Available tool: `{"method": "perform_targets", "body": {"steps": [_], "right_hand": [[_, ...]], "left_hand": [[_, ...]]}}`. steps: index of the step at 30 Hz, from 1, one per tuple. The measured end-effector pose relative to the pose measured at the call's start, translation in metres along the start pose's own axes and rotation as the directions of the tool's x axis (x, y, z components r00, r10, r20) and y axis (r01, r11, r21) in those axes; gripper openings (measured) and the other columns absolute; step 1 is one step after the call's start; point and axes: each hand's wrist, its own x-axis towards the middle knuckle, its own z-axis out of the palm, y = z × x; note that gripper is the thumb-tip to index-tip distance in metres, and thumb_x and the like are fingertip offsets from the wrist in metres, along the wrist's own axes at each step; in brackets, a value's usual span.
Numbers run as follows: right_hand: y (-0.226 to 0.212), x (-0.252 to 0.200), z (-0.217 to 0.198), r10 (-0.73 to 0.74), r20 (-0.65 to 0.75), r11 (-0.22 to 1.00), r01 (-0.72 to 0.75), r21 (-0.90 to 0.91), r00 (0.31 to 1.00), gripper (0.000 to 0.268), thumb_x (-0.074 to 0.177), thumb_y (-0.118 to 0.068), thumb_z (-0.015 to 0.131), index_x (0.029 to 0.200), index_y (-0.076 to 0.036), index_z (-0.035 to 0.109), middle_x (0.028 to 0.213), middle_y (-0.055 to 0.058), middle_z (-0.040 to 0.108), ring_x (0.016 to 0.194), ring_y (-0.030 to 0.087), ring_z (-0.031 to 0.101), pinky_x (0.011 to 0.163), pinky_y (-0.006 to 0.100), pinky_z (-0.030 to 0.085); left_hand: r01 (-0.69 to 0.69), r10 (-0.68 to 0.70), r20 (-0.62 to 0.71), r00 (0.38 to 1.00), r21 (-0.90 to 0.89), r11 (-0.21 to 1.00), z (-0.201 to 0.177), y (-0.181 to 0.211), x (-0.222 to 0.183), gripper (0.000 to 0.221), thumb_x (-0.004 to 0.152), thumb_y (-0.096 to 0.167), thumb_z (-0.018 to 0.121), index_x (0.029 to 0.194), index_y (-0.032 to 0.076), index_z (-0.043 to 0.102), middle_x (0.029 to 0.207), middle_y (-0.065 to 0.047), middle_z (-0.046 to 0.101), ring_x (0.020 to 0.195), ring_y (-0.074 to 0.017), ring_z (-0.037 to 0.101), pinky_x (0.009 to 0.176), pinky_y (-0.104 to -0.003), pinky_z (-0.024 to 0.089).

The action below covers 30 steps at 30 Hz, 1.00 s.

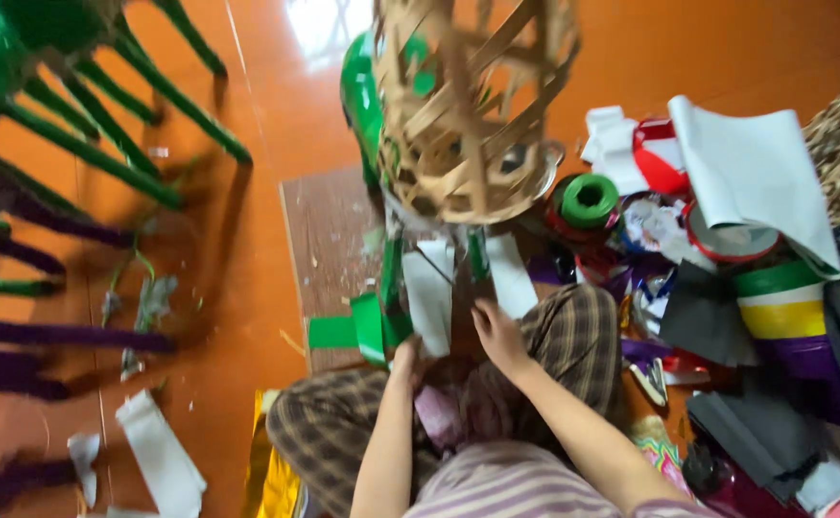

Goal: Apply glue-soaked paper strips to a paper-mache animal sculpture and assemble components

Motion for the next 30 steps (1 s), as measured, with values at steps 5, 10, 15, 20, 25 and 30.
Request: {"method": "perform_targets", "body": {"steps": [5, 10, 15, 20, 25, 30], "right_hand": [[0.000, -0.013, -0.092, 0.228, -0.265, 0.971, -0.198, 0.137, 0.937, 0.029, 0.098, -0.011, 0.060, 0.126, -0.007, 0.067, 0.093, 0.009, 0.077, 0.067, 0.020, 0.068, 0.061, 0.032, 0.053], [0.066, 0.071, -0.098, 0.292, -0.201, 0.951, -0.306, -0.044, 0.935, 0.031, 0.092, -0.014, 0.058, 0.118, -0.004, 0.073, 0.098, 0.019, 0.075, 0.083, 0.039, 0.068, 0.076, 0.045, 0.055], [0.086, 0.155, -0.084, 0.308, -0.048, 0.942, -0.311, -0.126, 0.950, 0.030, 0.087, -0.016, 0.058, 0.109, -0.004, 0.074, 0.098, 0.018, 0.076, 0.089, 0.044, 0.069, 0.079, 0.048, 0.054], [0.004, 0.159, -0.114, -0.194, -0.170, 0.977, 0.174, -0.125, 0.966, 0.047, 0.080, 0.005, 0.071, 0.126, -0.004, 0.069, 0.106, 0.013, 0.069, 0.088, 0.025, 0.065, 0.082, 0.033, 0.058], [-0.074, 0.065, -0.104, -0.490, 0.062, 0.838, 0.450, 0.308, 0.869, 0.043, 0.079, 0.000, 0.073, 0.120, -0.008, 0.065, 0.133, 0.009, 0.057, 0.120, 0.026, 0.053, 0.107, 0.039, 0.051], [-0.091, 0.055, -0.090, -0.374, -0.144, 0.757, 0.391, 0.523, 0.916, 0.010, 0.083, -0.001, 0.075, 0.085, -0.009, 0.070, 0.117, 0.007, 0.068, 0.100, 0.021, 0.066, 0.080, 0.022, 0.062]], "left_hand": [[-0.056, 0.046, 0.352, 0.935, 0.017, 0.998, -0.029, -0.017, 0.042, 0.042, 0.099, 0.017, 0.052, 0.138, 0.001, 0.056, 0.134, -0.023, 0.061, 0.111, -0.0381, 0.060, 0.080, -0.048, 0.053], [-0.030, 0.090, 0.504, 0.859, -0.125, 0.992, -0.015, 0.006, 0.005, 0.041, 0.100, 0.019, 0.054, 0.138, 0.006, 0.056, 0.137, -0.018, 0.061, 0.120, -0.0356, 0.058, 0.095, -0.053, 0.047], [-0.092, 0.170, 0.508, 0.844, -0.176, 0.980, 0.013, 0.051, -0.089, 0.040, 0.102, 0.018, 0.050, 0.139, 0.003, 0.055, 0.143, -0.015, 0.057, 0.129, -0.0308, 0.052, 0.108, -0.057, 0.041], [-0.145, 0.198, 0.512, 0.836, -0.141, 0.979, 0.011, 0.064, -0.120, 0.050, 0.099, 0.026, 0.053, 0.144, 0.004, 0.054, 0.130, -0.017, 0.065, 0.087, -0.0276, 0.062, 0.070, -0.035, 0.046], [-0.055, 0.118, 0.585, 0.802, -0.124, 0.991, 0.014, 0.057, -0.119, 0.041, 0.097, 0.030, 0.060, 0.131, 0.008, 0.060, 0.108, -0.015, 0.067, 0.072, -0.0234, 0.057, 0.048, -0.026, 0.039], [-0.084, 0.024, 0.553, 0.833, 0.084, 0.993, 0.031, 0.059, -0.147, 0.052, 0.096, 0.050, 0.057, 0.128, 0.010, 0.049, 0.081, -0.018, 0.067, 0.052, -0.0219, 0.054, 0.044, -0.029, 0.034]]}}
